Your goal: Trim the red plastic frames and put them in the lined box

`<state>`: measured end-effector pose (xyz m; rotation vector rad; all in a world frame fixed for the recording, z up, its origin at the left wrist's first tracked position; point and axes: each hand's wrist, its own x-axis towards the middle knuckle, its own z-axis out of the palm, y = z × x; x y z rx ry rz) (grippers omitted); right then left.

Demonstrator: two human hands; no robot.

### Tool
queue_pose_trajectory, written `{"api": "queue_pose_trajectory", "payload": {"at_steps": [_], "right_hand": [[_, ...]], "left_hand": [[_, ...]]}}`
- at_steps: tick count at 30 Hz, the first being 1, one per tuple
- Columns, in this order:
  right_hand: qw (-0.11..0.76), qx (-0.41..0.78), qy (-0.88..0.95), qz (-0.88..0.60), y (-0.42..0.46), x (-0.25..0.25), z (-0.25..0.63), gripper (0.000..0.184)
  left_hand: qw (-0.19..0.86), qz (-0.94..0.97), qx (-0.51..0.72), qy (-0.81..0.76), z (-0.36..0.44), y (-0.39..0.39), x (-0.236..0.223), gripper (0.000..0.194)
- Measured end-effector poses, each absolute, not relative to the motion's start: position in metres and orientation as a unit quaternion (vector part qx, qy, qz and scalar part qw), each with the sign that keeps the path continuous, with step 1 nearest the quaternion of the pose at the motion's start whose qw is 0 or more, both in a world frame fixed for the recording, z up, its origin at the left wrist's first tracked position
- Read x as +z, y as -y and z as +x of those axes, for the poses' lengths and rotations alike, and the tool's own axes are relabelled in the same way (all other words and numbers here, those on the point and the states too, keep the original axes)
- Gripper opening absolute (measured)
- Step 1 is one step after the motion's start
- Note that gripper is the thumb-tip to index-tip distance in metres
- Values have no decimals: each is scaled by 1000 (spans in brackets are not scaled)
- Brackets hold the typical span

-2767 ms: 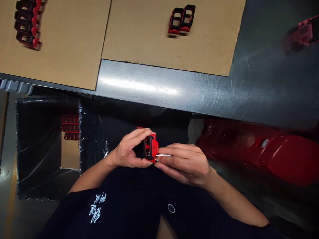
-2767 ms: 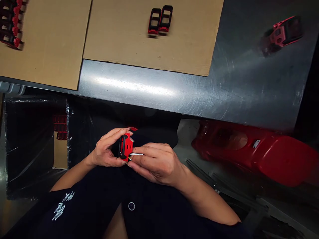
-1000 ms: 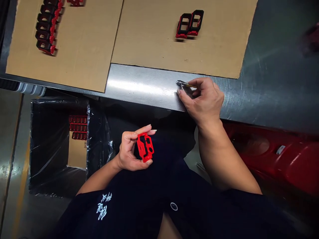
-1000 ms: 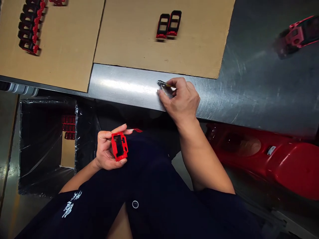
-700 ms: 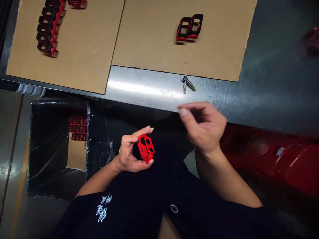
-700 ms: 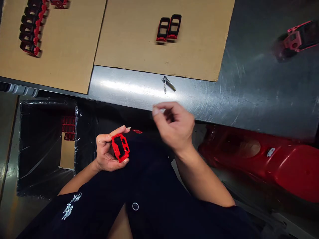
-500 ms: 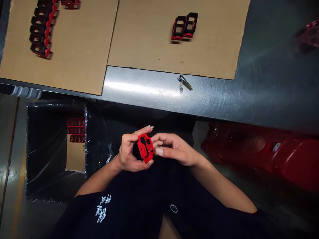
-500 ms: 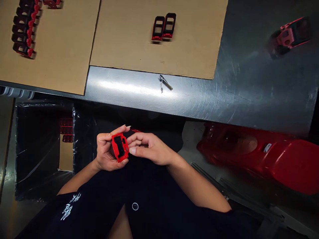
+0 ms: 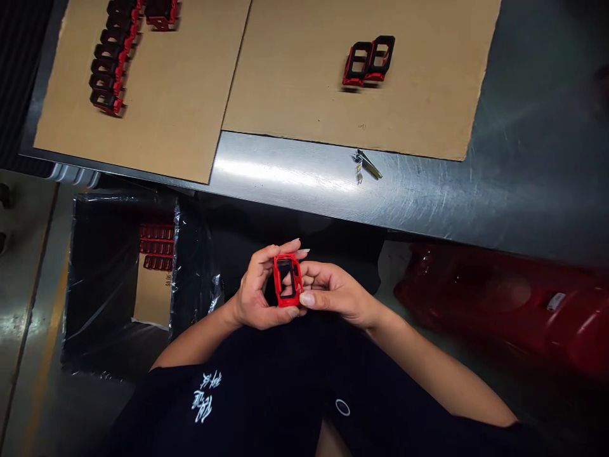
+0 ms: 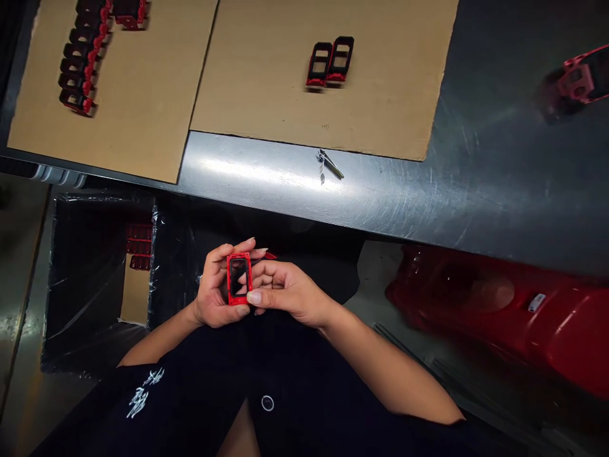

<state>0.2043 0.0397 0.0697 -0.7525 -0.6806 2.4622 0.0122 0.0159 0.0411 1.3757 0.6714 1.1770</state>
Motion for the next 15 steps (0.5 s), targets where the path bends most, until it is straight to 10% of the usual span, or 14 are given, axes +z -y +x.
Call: {"api": "queue_pose_trajectory", "payload": {"at_steps": [15], "right_hand": [[308,863,242,-320,-37,68,202,36]], "left_hand": [[528,586,514,-338,11,-17,34,85]]}}
